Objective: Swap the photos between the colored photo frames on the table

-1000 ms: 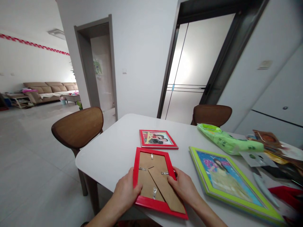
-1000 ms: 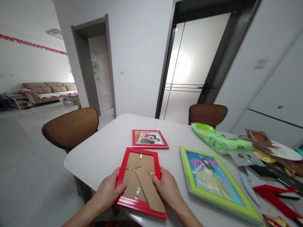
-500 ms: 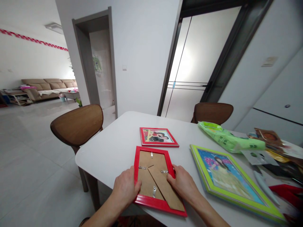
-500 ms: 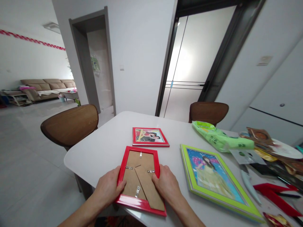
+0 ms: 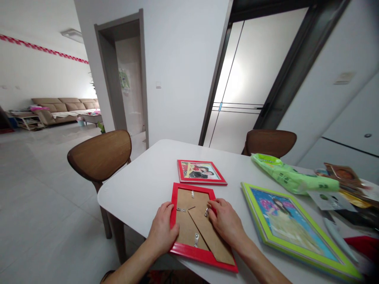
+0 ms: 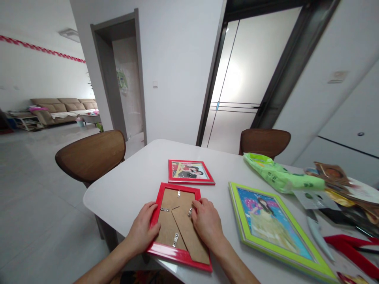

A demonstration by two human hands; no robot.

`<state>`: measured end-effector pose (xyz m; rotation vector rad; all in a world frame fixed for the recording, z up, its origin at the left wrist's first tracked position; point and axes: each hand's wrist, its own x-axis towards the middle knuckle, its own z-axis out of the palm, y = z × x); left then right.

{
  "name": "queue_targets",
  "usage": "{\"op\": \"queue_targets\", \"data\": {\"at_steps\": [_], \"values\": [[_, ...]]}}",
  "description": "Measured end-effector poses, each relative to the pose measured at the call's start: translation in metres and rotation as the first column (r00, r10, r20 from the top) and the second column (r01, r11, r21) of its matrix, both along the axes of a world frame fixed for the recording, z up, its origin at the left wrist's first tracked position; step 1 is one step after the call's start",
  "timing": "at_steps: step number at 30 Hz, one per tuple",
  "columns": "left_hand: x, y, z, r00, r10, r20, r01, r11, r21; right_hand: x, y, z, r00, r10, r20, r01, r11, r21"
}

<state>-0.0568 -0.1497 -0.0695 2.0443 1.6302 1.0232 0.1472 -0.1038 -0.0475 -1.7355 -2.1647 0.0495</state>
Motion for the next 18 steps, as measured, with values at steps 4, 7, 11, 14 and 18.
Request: {"op": "queue_targets", "data": {"at_steps": [4, 7, 11, 14, 18], "values": [[0.001, 0.001, -0.002, 1.0, 0.022, 0.004, -0.022, 1.0, -0.017, -0.036, -0.003, 0.001, 0.981, 0.188, -0.052, -0.186, 0.982, 0.044], [0.001, 0.002, -0.003, 1.0, 0.025, 0.006, -0.025, 0.999, -0.022, -0.064, 0.0, 0.0, 0.96, 0.276, -0.042, -0.276, 0.961, -0.006], [0.0, 0.001, -0.004, 1.0, 0.015, 0.017, -0.015, 1.0, -0.012, -0.078, 0.008, -0.003, 0.969, 0.244, -0.022, -0.244, 0.97, -0.01], [0.0, 0.001, -0.005, 1.0, 0.017, 0.022, -0.017, 1.0, -0.005, -0.069, 0.016, -0.004, 0.981, 0.191, -0.024, -0.191, 0.982, 0.002], [0.0, 0.002, -0.005, 1.0, 0.017, 0.012, -0.017, 1.0, 0.001, -0.051, 0.03, -0.005, 0.999, 0.037, -0.011, -0.037, 0.999, 0.013]]}}
